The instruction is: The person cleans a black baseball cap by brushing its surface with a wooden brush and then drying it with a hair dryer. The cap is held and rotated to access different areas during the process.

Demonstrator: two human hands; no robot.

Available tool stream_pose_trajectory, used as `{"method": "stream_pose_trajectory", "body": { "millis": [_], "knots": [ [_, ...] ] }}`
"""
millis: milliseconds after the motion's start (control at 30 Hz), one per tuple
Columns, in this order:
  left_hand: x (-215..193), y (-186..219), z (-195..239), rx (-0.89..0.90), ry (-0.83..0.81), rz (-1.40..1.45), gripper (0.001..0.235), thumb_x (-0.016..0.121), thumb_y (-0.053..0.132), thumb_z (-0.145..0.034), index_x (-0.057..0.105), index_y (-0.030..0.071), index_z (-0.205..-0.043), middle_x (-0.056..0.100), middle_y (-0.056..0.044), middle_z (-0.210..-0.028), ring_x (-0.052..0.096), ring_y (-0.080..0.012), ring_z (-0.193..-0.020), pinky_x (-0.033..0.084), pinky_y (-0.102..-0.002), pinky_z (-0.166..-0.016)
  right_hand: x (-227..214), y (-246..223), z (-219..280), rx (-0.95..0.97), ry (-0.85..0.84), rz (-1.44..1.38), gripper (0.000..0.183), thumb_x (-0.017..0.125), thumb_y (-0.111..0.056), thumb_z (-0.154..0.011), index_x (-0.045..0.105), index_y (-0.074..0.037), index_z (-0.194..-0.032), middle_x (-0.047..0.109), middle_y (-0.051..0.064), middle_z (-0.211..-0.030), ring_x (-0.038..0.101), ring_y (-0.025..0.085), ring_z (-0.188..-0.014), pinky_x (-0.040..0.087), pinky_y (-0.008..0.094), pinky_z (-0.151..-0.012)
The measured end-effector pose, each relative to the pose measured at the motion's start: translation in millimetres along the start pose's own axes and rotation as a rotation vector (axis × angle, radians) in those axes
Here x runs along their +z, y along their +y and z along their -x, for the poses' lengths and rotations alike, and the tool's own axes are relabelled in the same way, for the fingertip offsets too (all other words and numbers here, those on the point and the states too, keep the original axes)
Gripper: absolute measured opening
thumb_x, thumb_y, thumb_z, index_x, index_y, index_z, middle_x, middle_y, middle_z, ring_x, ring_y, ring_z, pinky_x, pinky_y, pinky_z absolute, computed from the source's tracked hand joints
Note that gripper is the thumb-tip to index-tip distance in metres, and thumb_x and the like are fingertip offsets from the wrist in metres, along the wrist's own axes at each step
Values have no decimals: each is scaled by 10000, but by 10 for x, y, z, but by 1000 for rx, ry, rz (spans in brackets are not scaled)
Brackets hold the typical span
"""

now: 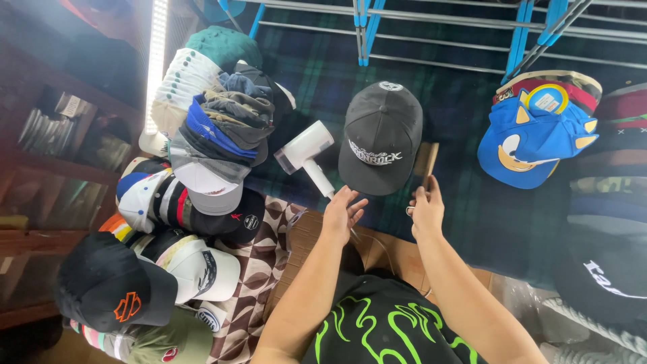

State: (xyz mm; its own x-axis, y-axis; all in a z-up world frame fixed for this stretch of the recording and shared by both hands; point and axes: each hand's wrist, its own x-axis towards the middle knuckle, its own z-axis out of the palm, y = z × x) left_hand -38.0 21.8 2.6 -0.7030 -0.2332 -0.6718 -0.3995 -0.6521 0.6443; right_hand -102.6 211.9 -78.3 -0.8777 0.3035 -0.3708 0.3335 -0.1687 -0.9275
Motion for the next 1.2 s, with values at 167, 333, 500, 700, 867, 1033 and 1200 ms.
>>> {"method": "stream_pose_trajectory", "body": {
  "millis": [167, 333, 500, 700, 867, 1033, 1200],
  "knots": [
    [-7, -38, 9, 17, 14, 30, 611, 612, 352, -1017, 421, 111, -1545, 589, -158, -1426, 699, -330, -1156, 577, -358, -896, 47, -668, 459, -152, -103, 21, 533, 544, -72, -1074, 401, -132, -1583, 633, 114, -960, 592, 126, -699, 561, 186, -502],
    [-34, -100, -75, 10, 4, 44, 594, 620, 361, -1013, 441, 148, -1538, 575, -145, -1455, 713, -328, -1132, 585, -371, -883, -90, -266, -124, -63, -45, 99, 469, 515, -126, -1077, 459, -147, -1542, 619, 95, -878, 566, 135, -580, 520, 209, -367],
    [-9, -143, -107, 8, 48, 31, 581, 587, 374, -1027, 443, 132, -1535, 583, -126, -1437, 737, -300, -1027, 595, -358, -831, 11, -788, 117, -243, -136, 149, 472, 575, -145, -1088, 478, -179, -1549, 677, 116, -1020, 642, 153, -728, 578, 205, -534],
    [8, -73, -74, -4, 13, -128, 666, 599, 377, -1016, 346, 145, -1586, 521, -128, -1491, 718, -272, -1091, 581, -355, -884, -172, -666, -203, -167, -36, 493, 438, 550, -176, -1056, 555, -250, -1487, 742, 80, -1017, 697, 157, -672, 618, 271, -544],
    [139, 60, -57, 94, 41, -462, 726, 635, 394, -999, 308, 162, -1604, 387, -176, -1585, 570, -272, -1296, 517, -401, -1039, -85, -1085, 52, -319, -130, 421, 443, 554, -151, -1075, 526, -184, -1516, 733, 105, -1079, 690, 169, -788, 600, 298, -649],
    [416, 487, 108, 262, 50, -915, 755, 674, 438, -932, 375, 208, -1586, 209, -203, -1651, 303, -355, -1517, 312, -477, -1225, -217, -1021, -326, -187, -41, 810, 431, 560, -379, -1055, 584, -300, -1478, 688, 93, -1309, 641, 314, -1218, 510, 461, -1037],
    [637, 826, 208, 806, -130, -1128, 553, 653, 245, -968, 509, 116, -1486, 357, -246, -1567, 379, -468, -1447, 405, -559, -1139, -21, -1426, 71, -372, -94, 629, 407, 579, -200, -1082, 582, -176, -1489, 743, 135, -1126, 717, 283, -935, 592, 433, -826]
  ]
}}
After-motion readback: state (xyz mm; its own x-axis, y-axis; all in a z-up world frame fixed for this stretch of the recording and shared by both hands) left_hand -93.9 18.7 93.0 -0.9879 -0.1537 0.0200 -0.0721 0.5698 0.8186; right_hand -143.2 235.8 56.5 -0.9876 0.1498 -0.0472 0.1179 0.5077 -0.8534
